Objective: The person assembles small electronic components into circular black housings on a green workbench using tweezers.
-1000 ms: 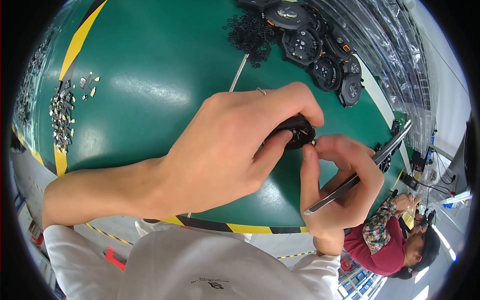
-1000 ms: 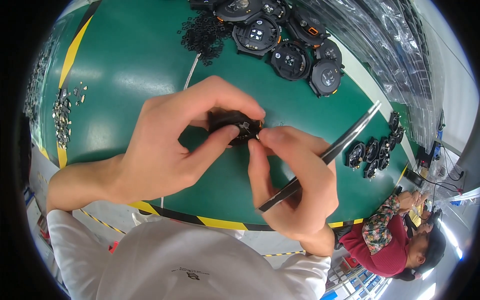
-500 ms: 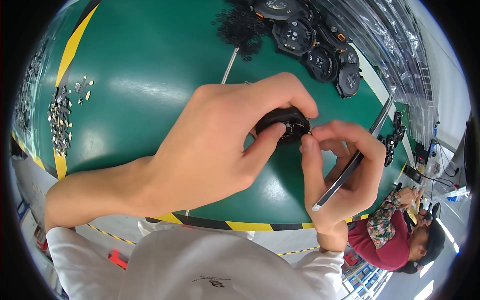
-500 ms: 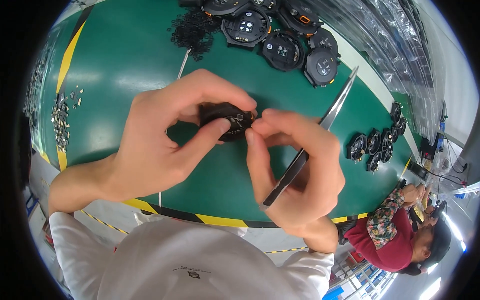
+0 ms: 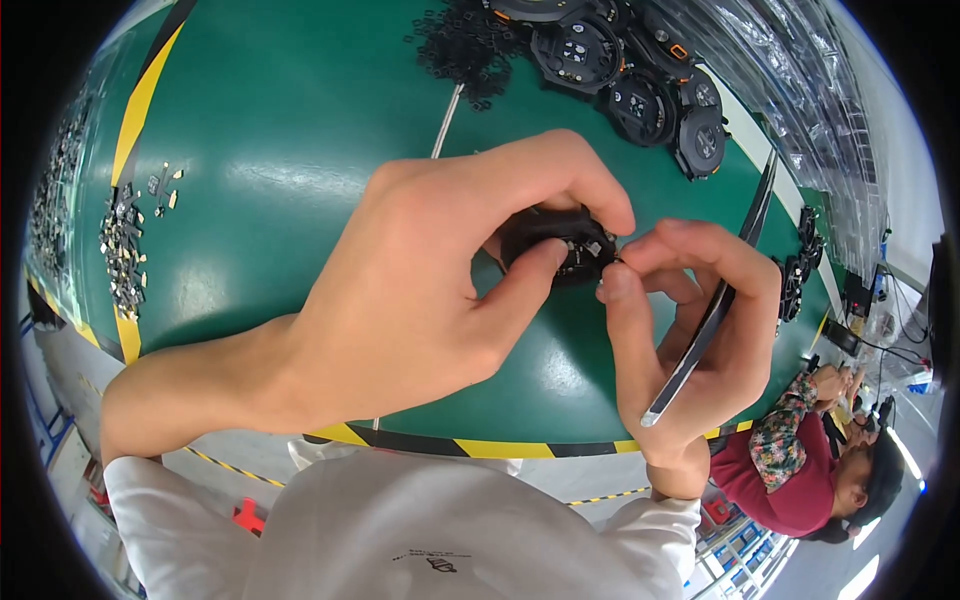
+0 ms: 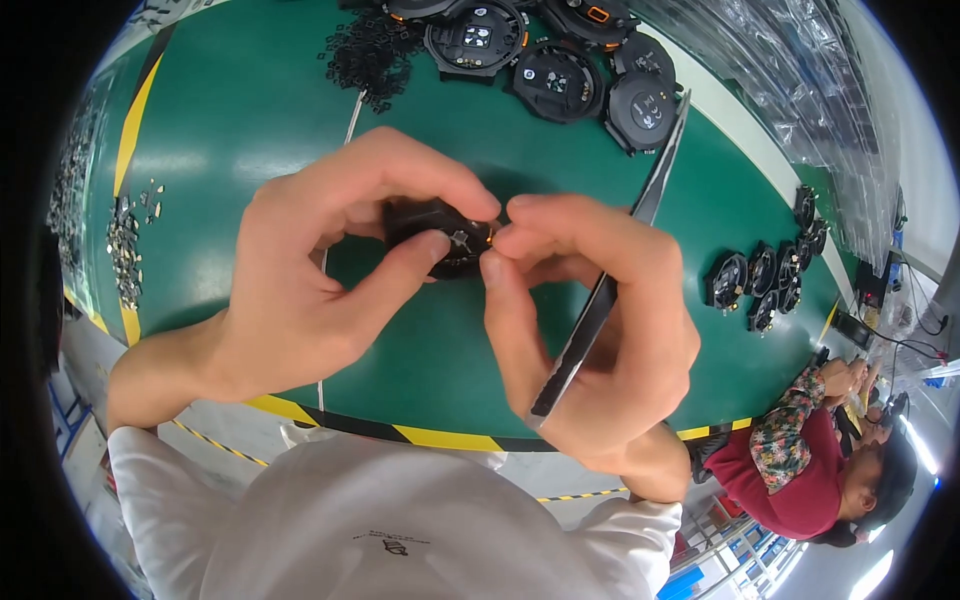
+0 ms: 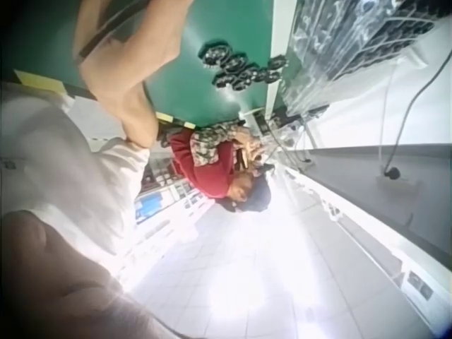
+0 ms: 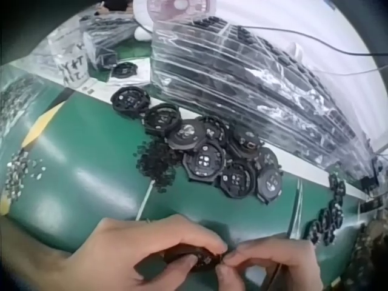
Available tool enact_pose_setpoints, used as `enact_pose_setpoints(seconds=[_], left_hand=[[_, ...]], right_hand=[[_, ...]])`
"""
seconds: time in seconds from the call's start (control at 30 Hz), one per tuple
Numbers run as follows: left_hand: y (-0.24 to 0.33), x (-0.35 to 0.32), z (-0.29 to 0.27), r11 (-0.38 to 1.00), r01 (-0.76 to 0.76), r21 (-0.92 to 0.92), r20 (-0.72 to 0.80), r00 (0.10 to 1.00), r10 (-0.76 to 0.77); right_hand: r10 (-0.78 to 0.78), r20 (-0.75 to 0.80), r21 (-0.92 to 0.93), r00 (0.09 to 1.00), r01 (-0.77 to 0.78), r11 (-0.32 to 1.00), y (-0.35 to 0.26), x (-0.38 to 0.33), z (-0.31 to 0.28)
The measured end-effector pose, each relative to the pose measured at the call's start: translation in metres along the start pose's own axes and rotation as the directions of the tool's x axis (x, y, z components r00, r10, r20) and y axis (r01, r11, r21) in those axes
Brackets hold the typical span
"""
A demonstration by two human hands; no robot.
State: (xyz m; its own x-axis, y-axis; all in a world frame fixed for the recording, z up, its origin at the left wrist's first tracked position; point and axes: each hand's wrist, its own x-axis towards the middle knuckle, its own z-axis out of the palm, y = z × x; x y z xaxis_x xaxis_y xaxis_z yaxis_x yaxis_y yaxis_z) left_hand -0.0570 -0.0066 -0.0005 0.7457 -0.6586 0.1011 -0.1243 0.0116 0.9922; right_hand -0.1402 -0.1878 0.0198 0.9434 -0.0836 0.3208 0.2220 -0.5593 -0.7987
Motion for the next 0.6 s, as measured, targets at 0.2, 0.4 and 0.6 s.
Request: enact_pose_setpoints(seconds=[0.2,0.4,0.6], left_hand=[[0.005,-0.001,0.0,0.988,0.111,-0.106,-0.015,0.993,-0.113],[0.006,0.0,-0.005,0.984,0.139,-0.109,0.074,0.989,-0.131],[0.006,-0.002,-0.004,0.978,0.136,-0.156,0.061,0.99,-0.128]], right_hand=[[0.018,-0.013,0.049,1.0,-0.017,0.999,-0.001,-0.003,0.0],[0.041,-0.009,0.046,0.999,-0.04,0.998,0.005,0.001,-0.002],[0.089,0.029,0.064,0.996,-0.091,0.994,0.009,0.002,0.001]])
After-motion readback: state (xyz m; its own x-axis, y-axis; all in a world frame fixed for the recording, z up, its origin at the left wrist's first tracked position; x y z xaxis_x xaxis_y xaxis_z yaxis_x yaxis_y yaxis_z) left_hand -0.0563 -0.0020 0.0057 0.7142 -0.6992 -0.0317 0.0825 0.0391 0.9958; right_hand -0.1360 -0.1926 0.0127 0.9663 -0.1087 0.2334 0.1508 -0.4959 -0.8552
